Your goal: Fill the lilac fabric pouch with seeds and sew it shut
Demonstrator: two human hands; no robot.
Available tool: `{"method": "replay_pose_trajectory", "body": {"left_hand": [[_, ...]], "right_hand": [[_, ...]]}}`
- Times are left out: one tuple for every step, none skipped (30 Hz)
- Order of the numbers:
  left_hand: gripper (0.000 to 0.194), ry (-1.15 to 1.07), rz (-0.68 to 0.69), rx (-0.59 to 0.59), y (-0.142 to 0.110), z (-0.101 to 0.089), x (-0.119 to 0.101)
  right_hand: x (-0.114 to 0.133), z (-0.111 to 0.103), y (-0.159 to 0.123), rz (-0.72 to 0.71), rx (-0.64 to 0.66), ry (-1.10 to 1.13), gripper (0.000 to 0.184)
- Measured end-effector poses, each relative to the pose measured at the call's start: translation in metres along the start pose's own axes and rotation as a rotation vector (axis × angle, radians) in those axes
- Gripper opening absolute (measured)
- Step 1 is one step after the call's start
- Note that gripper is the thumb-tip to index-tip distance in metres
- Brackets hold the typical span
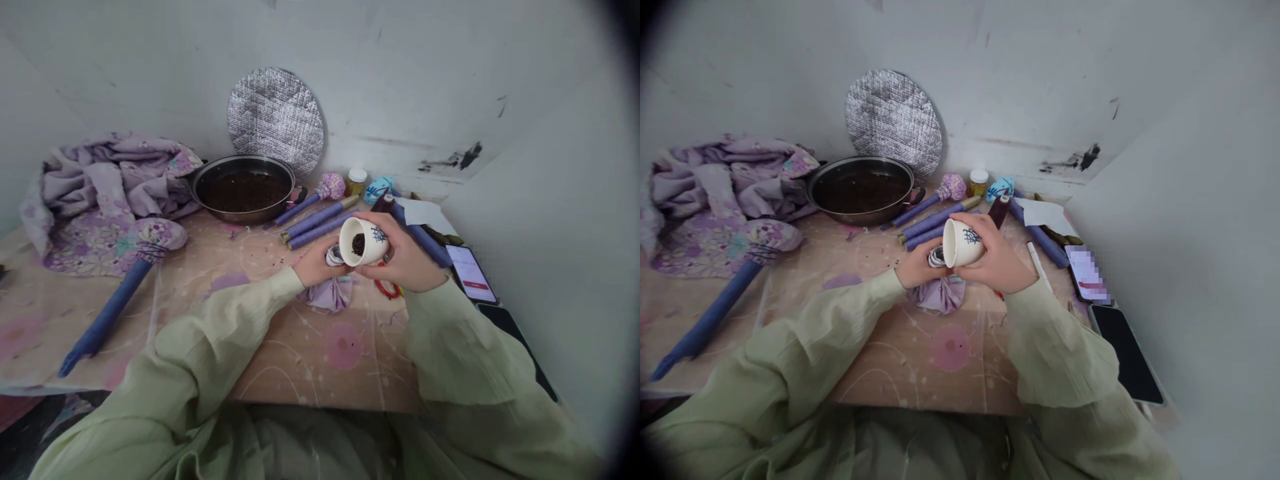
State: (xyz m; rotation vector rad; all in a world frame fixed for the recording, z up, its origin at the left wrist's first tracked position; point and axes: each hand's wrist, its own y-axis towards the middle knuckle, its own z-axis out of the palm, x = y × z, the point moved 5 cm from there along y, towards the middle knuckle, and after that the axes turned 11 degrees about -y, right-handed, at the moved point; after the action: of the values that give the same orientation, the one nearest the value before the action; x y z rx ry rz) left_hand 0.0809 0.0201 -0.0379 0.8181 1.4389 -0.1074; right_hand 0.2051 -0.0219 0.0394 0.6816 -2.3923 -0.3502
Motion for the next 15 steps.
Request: {"method": "replay_pose_trajectory", "body": {"left_hand": [[0.047,0.0,0.001,-0.001,-0.0001,0.0,0.0005],[0.047,0.005,0.001,-0.006,-0.0001,-0.0002,0.0009],[0.048,0.011,0.001,-0.011,-0.0002,-0.0005,0.0011],[0.048,0.016,0.0,-0.013,-0.0003,-0.0007,0.0012],[0.049,0.02,0.0,-0.011,-0.0003,-0.0007,0.0012],[0.049,0.021,0.001,-0.009,-0.0003,-0.0007,0.0011],[0.049,0.021,0.004,-0.006,-0.0003,-0.0006,0.0007],[0.05,0.021,0.008,-0.004,-0.0002,-0.0005,0.0003],[0.05,0.021,0.01,-0.002,-0.0001,-0.0004,-0.0002],[0.051,0.022,0.011,-0.002,-0.0001,-0.0002,-0.0007],[0.051,0.022,0.011,-0.004,0.0,-0.0001,-0.0012],[0.052,0.023,0.006,-0.004,0.0001,0.0002,-0.0016],[0.051,0.025,-0.001,-0.005,0.0001,0.0005,-0.0019],[0.05,0.028,-0.01,-0.006,0.0001,0.0007,-0.0021],[0.049,0.029,-0.019,-0.006,0.0001,0.001,-0.0023]], "right_hand": [[0.0005,-0.0003,0.0007,-0.009,0.002,-0.017,0.067],[0.0008,-0.0006,0.0013,-0.016,0.004,-0.035,0.067],[0.0009,-0.0008,0.0019,-0.022,0.007,-0.055,0.066],[0.0011,-0.0009,0.0024,-0.028,0.009,-0.072,0.066],[0.0012,-0.0009,0.0028,-0.033,0.012,-0.084,0.065],[0.0013,-0.0009,0.0031,-0.038,0.016,-0.09,0.065],[0.0014,-0.0009,0.0032,-0.041,0.019,-0.091,0.065],[0.0013,-0.0008,0.0033,-0.044,0.02,-0.09,0.064],[0.0013,-0.0008,0.0033,-0.046,0.02,-0.088,0.064],[0.0011,-0.0008,0.0033,-0.049,0.02,-0.087,0.064],[0.001,-0.0007,0.0032,-0.052,0.022,-0.086,0.064],[0.0008,-0.0006,0.0031,-0.054,0.025,-0.087,0.064],[0.0006,-0.0005,0.0031,-0.057,0.029,-0.09,0.064],[0.0004,-0.0004,0.0031,-0.058,0.034,-0.094,0.064],[0.0002,-0.0003,0.0032,-0.058,0.039,-0.098,0.065]]}}
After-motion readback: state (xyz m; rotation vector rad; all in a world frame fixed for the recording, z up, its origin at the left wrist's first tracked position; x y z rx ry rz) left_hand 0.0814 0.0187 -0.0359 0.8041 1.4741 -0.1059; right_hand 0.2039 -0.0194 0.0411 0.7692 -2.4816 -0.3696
